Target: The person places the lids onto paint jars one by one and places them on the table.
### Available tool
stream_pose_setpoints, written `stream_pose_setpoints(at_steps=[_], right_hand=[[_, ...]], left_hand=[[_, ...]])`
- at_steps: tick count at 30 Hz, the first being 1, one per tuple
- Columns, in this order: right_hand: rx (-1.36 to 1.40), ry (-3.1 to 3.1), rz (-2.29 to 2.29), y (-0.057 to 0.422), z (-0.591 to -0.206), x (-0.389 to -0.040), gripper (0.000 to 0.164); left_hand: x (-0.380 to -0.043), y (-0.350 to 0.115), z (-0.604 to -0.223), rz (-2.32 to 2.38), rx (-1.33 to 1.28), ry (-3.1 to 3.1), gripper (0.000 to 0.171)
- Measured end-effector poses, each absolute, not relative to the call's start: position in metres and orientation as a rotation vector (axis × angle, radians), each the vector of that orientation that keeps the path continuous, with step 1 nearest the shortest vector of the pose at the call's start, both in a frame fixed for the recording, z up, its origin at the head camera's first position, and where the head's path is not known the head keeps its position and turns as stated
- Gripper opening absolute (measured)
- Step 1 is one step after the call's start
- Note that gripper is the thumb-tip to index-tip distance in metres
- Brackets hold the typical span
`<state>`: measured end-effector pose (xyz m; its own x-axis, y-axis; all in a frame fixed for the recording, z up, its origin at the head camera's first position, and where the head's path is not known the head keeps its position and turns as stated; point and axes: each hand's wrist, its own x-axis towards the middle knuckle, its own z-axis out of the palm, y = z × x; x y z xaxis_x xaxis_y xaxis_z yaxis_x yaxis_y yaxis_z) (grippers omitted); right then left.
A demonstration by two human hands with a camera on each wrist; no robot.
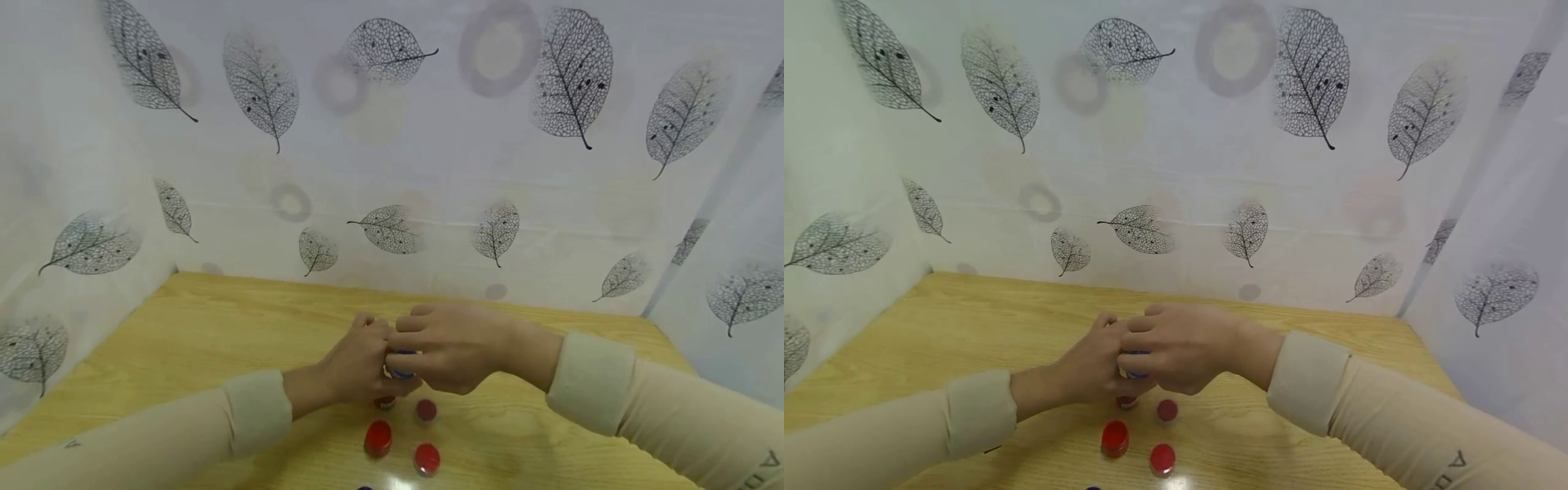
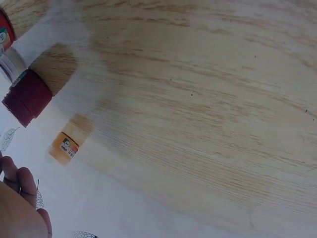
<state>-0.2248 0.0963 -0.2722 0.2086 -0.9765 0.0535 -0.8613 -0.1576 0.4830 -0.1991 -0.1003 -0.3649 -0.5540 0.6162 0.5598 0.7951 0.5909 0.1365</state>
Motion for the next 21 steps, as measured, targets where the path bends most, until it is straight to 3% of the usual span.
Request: stream_pose_setpoints(at_steps=[8, 21], right_hand=[[2.077, -1.734, -0.289, 0.097, -0.275, -0.221, 0.019], [1.865, -1.851, -0.107, 0.099, -0.284, -0.220, 0.025]], left_hand=[[-0.192, -0.098, -0.365, -0.485, -1.062, -2.384, 0.034], [-0.190, -0.096, -0.364, -0.297, -0.922, -2.358, 0.034]])
